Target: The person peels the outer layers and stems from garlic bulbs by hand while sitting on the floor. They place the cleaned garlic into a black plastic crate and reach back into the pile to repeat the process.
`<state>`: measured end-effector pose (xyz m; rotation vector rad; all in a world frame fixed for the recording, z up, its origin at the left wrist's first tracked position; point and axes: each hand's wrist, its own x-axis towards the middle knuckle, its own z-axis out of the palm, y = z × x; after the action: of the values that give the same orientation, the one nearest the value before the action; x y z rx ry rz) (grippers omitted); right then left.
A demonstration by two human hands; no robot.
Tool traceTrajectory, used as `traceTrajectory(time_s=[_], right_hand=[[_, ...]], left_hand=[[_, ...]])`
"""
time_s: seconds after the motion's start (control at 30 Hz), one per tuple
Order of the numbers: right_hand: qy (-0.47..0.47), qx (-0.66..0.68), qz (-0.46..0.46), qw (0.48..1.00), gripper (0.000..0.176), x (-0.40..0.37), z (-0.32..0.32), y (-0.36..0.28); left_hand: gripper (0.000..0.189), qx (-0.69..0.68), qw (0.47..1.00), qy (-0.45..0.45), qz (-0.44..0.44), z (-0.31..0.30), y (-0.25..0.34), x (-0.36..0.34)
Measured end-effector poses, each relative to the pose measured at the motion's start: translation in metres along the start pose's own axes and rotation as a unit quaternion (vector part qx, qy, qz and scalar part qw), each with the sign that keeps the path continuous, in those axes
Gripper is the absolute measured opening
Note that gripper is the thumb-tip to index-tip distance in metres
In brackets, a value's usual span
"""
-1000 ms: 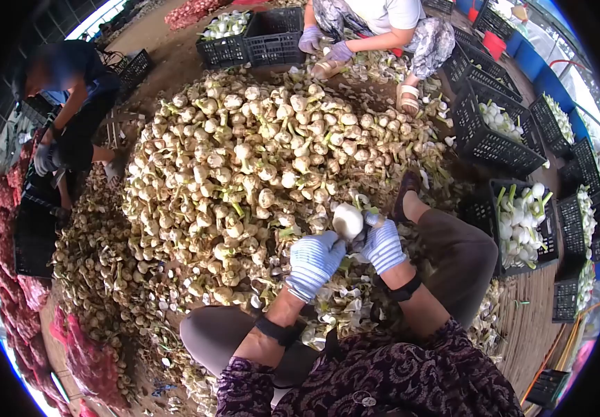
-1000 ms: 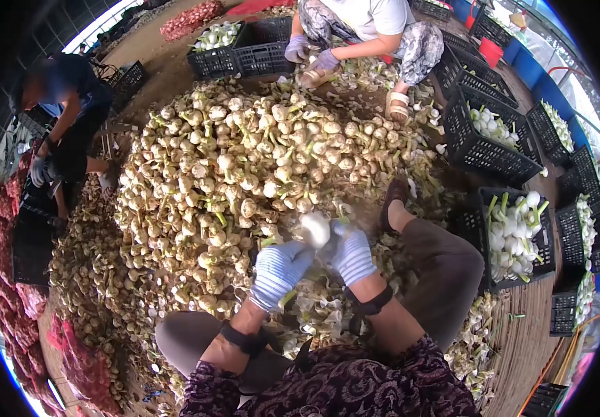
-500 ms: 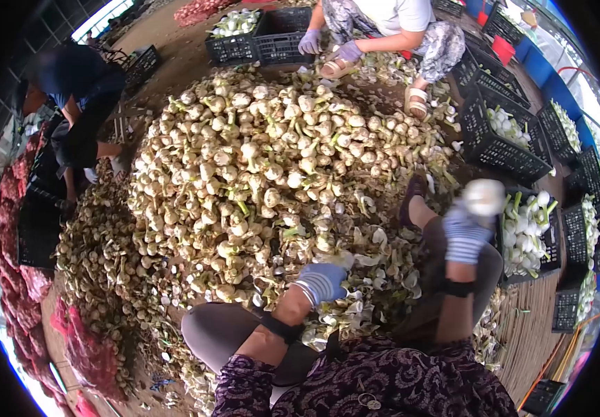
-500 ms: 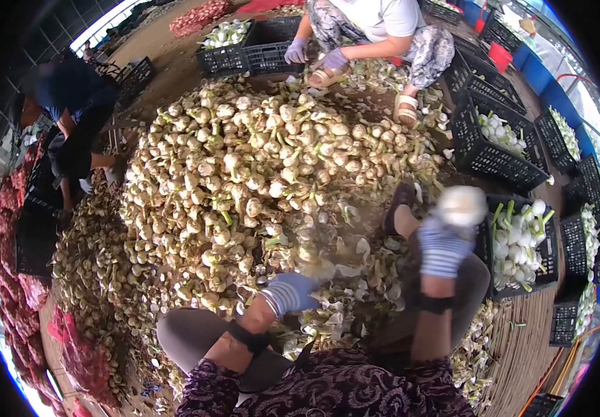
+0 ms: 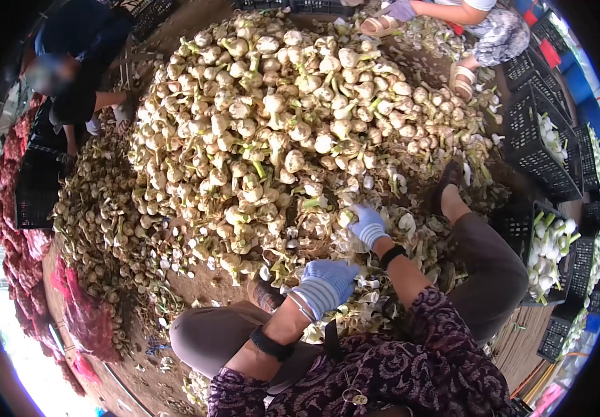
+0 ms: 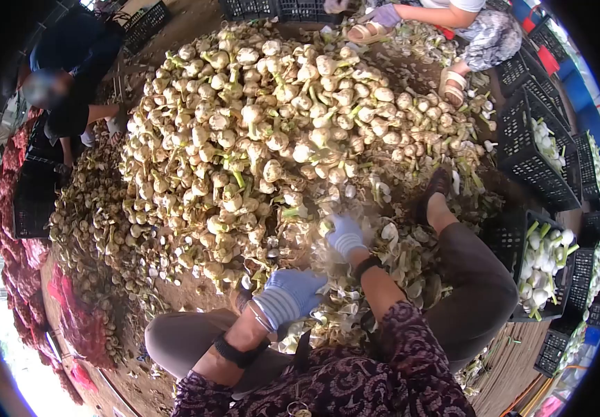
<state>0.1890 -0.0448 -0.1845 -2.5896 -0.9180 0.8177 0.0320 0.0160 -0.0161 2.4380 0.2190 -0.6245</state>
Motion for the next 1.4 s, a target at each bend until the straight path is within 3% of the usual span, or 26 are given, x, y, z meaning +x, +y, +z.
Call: traceTrajectory(time_s=[0.1, 0.17, 0.2, 0.23, 0.27, 0.33, 0.37, 0.43, 0.47, 0.57, 0.63, 0.67, 0.7, 0.83, 0.93, 0.97, 1.03, 1.07, 1.1, 1.13, 1.17, 1.23, 1.27, 1.3, 1.37, 1.4], right_hand=[[-0.010, 0.075, 0.003, 0.997, 0.039, 0.010, 0.008, 0.014], [0.010, 0.135, 0.005, 0.991, 0.038, 0.004, -0.004, 0.017], [-0.006, 0.326, 0.057, 0.944, 0.035, -0.004, -0.018, 0.014], [-0.022, 0.504, 0.104, 0.857, 0.032, -0.014, -0.034, 0.009], [-0.018, 0.504, 0.100, 0.858, 0.032, -0.026, -0.050, 0.003], [-0.039, 0.708, 0.012, 0.705, 0.039, -0.052, -0.081, -0.016], [-0.036, 0.708, 0.006, 0.705, 0.039, -0.062, -0.094, -0.023], [-0.180, 0.801, -0.051, 0.569, 0.025, -0.080, -0.110, -0.035], [-0.132, 0.812, -0.050, 0.566, 0.027, -0.087, -0.109, -0.043], [-0.112, 0.803, -0.037, 0.584, 0.031, -0.099, -0.118, -0.051], [-0.012, 0.743, -0.015, 0.669, 0.029, -0.091, -0.102, -0.053], [-0.013, 0.763, -0.016, 0.646, 0.028, -0.092, -0.099, -0.051], [-0.014, 0.782, -0.017, 0.623, 0.028, -0.098, -0.104, -0.058], [-0.025, 0.776, -0.029, 0.629, 0.029, -0.103, -0.108, -0.054], [-0.006, 0.778, -0.064, 0.625, 0.031, -0.103, -0.109, -0.055], [-0.017, 0.764, -0.095, 0.638, 0.034, -0.099, -0.107, -0.049], [-0.029, 0.749, -0.126, 0.650, 0.036, -0.095, -0.109, -0.041], [0.017, 0.675, -0.185, 0.714, 0.038, -0.094, -0.111, -0.038], [0.064, 0.591, -0.242, 0.767, 0.041, -0.095, -0.117, -0.042], [0.091, 0.508, -0.229, 0.826, 0.043, -0.103, -0.124, -0.044], [0.092, 0.509, -0.230, 0.824, 0.043, -0.107, -0.130, -0.047], [0.165, 0.370, -0.302, 0.863, 0.046, -0.110, -0.139, -0.051], [0.141, 0.419, -0.284, 0.851, 0.042, -0.101, -0.126, -0.044], [0.121, 0.465, -0.269, 0.835, 0.039, -0.091, -0.116, -0.037], [0.014, 0.570, -0.175, 0.803, 0.035, -0.118, -0.146, -0.061], [-0.007, 0.656, -0.172, 0.735, 0.034, -0.111, -0.135, -0.056]], left_hand=[[0.023, -0.003, 0.996, 0.079, -0.030, -0.002, -0.013, -0.003], [0.027, -0.001, 0.996, 0.078, -0.052, -0.005, -0.022, 0.002], [0.035, -0.039, 0.987, 0.135, -0.081, -0.009, -0.025, 0.003], [0.043, -0.077, 0.972, 0.192, -0.108, -0.012, -0.026, 0.003], [0.043, -0.075, 0.972, 0.195, -0.104, -0.013, -0.027, 0.004], [0.065, -0.195, 0.931, 0.296, -0.093, -0.010, -0.030, 0.008], [0.083, -0.224, 0.917, 0.325, -0.059, -0.008, -0.032, 0.009], [0.074, -0.339, 0.863, 0.372, 0.043, -0.001, -0.031, 0.019], [0.074, -0.334, 0.864, 0.374, 0.049, -0.002, -0.028, 0.019], [0.071, -0.392, 0.854, 0.341, 0.039, -0.017, -0.009, 0.013], [0.068, -0.321, 0.857, 0.399, 0.061, -0.023, 0.003, 0.010], [0.067, -0.221, 0.874, 0.430, 0.052, -0.027, 0.010, 0.005], [0.067, -0.220, 0.874, 0.429, 0.056, -0.027, 0.012, 0.004], [0.058, -0.150, 0.872, 0.459, 0.085, -0.030, 0.015, 0.001], [0.050, -0.325, 0.860, 0.390, 0.060, -0.028, 0.010, 0.000], [0.050, -0.325, 0.859, 0.391, 0.060, -0.026, 0.007, 0.002], [0.060, -0.666, 0.680, 0.298, 0.072, -0.023, -0.001, 0.005], [0.066, -0.800, 0.548, 0.232, 0.073, -0.022, -0.004, 0.005], [0.055, -0.797, 0.554, 0.220, 0.094, -0.033, 0.003, -0.010], [0.050, -0.832, 0.523, 0.154, 0.101, -0.031, -0.004, -0.009], [0.046, -0.861, 0.489, 0.086, 0.107, -0.030, -0.009, -0.007], [0.049, -0.862, 0.486, 0.126, 0.077, -0.036, 0.000, -0.011], [0.051, -0.861, 0.479, 0.164, 0.047, -0.039, 0.005, -0.012], [0.052, -0.850, 0.500, 0.137, 0.095, -0.038, 0.000, -0.008], [0.057, -0.799, 0.545, 0.194, 0.162, -0.029, -0.001, 0.006], [0.059, -0.742, 0.623, 0.208, 0.137, -0.046, 0.021, -0.013]])
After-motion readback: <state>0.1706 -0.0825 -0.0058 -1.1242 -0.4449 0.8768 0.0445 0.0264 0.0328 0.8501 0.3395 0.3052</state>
